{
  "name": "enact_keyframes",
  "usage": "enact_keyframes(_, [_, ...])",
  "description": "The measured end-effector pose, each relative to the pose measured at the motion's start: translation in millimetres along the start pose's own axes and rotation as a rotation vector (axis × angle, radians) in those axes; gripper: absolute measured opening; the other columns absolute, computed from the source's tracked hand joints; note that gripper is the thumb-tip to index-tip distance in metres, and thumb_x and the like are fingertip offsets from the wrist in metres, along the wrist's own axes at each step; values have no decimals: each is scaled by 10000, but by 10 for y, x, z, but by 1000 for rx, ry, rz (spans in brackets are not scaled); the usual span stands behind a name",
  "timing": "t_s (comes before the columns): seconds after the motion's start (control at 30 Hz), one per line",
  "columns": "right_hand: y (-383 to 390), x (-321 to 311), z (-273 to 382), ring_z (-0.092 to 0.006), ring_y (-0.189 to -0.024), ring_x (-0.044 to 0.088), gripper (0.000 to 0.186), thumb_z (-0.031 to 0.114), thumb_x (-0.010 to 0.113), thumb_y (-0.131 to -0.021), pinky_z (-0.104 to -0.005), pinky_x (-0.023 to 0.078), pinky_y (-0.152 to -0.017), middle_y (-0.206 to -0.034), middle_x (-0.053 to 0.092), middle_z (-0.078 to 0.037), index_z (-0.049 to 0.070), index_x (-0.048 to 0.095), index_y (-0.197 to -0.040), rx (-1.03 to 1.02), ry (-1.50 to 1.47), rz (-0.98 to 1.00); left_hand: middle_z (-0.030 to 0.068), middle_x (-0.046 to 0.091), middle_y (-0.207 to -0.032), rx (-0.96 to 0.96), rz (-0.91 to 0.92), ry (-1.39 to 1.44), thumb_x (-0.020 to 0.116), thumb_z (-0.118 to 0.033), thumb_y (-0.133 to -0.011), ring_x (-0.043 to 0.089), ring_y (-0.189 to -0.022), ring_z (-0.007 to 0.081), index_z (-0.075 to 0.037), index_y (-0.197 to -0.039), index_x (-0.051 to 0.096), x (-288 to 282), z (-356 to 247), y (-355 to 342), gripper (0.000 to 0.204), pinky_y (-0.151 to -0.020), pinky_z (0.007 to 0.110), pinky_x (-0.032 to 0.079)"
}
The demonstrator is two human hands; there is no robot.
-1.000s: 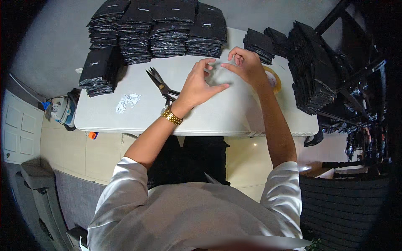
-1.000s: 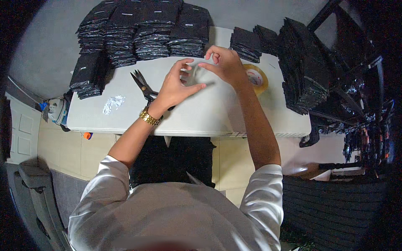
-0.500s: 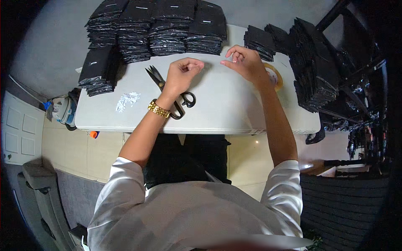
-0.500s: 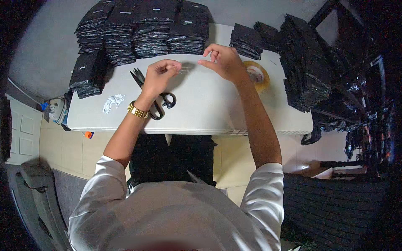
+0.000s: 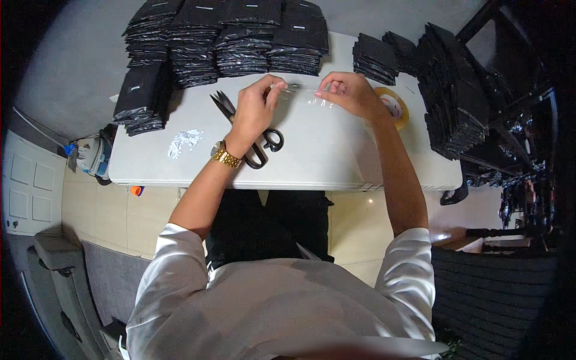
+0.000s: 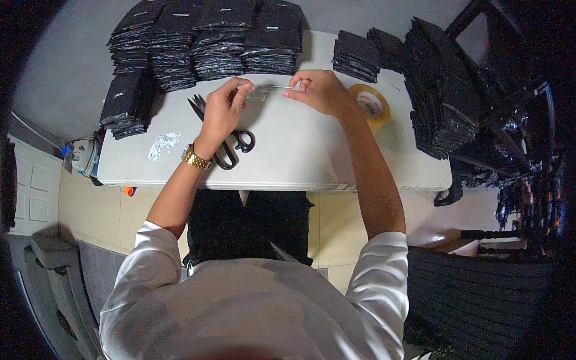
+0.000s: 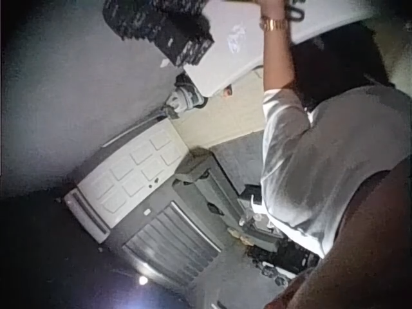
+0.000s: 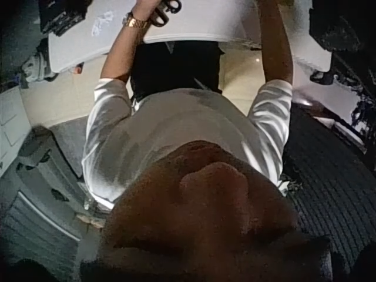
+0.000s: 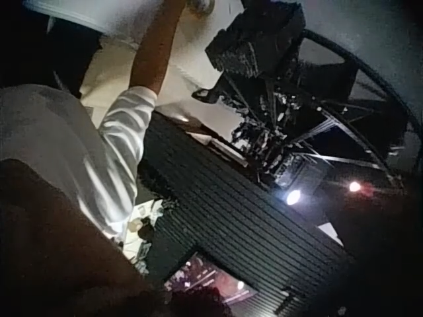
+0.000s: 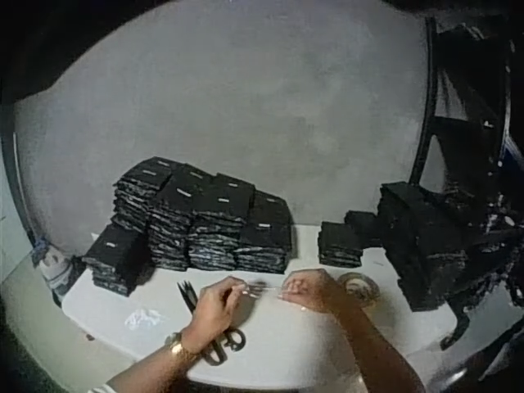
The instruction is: Preparing black shipping envelopes by cutting and applying adhesive labels or protective strips.
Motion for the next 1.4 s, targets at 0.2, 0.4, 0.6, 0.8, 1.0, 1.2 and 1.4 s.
enact_keyframes(0.2, [41, -103, -45, -70, -656, 569, 305, 305, 891, -829, -245, 495, -619, -724, 629, 33, 88, 762, -998, 91, 100, -86, 127, 725, -735, 120, -61, 90, 711, -170, -987, 594, -577, 141, -20, -1041, 797, -83, -38, -11, 181, -576, 309, 485])
enact_keyframes(0.4, [14, -110, 15, -198, -991, 688, 468, 425, 921, -767, -335, 571, -840, -1095, 681, -117, 121, 738, -1073, -97, 95, -115, 62, 753, -796, 87, 32, -29, 719, -151, -986, 567, -664, 64, -21, -1083, 803, -152, -114, -30, 183, -612, 248, 471])
enact_keyframes(0.6, [46, -478, 126, -347, -1299, 572, 586, 462, 936, -724, -475, 492, -1052, -1340, 591, -183, 145, 724, -1169, -200, 189, -584, 35, 667, -773, 119, -24, -111, 756, -159, -956, 468, -664, 92, -10, -1030, 803, -274, -152, -73, 173, -598, 270, 404])
enact_keyframes(0.8, [-86, -37, 887, -285, -1257, 611, 504, 292, 902, -790, -431, 496, -1036, -1299, 672, -114, 116, 708, -1221, -492, 210, -150, 41, 659, -799, 78, 60, -104, 741, -149, -959, 490, -657, 91, -3, -1003, 800, -315, -261, -66, 163, -596, 274, 398])
enact_keyframes(1.0, [-336, 115, 985, -146, -826, 692, 202, 179, 840, -844, -317, 531, -841, -844, 749, -63, 36, 768, -967, -321, -107, 25, 50, 661, -788, 73, 88, -97, 728, -190, -964, 537, -680, 101, -24, -1058, 806, -383, -301, -90, 206, -628, 285, 438])
enact_keyframes(1.2, [-359, 79, 969, -88, -752, 626, 149, 146, 824, -870, -282, 515, -782, -796, 724, -22, 21, 764, -927, -341, -125, -22, 114, 689, -753, -96, -276, 99, 650, -342, -1021, 577, -671, 143, 17, -1079, 779, -721, -9, -144, 387, -667, 346, 485])
enact_keyframes(1.4, [-319, -25, 879, -70, -786, 608, 114, 101, 816, -880, -259, 503, -781, -832, 713, -6, 16, 754, -926, -332, -198, -62, 65, 761, -1122, -75, 122, 559, 651, -251, -1038, 698, -1008, 138, -23, -1227, 735, -332, 3, -32, 307, -901, 301, 573])
Point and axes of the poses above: each hand's wrist, its own y-axis away from the middle knuckle, its own x-axis out of the palm, z = x × y, the point moved 8 cm from there along -y, towards the middle knuckle
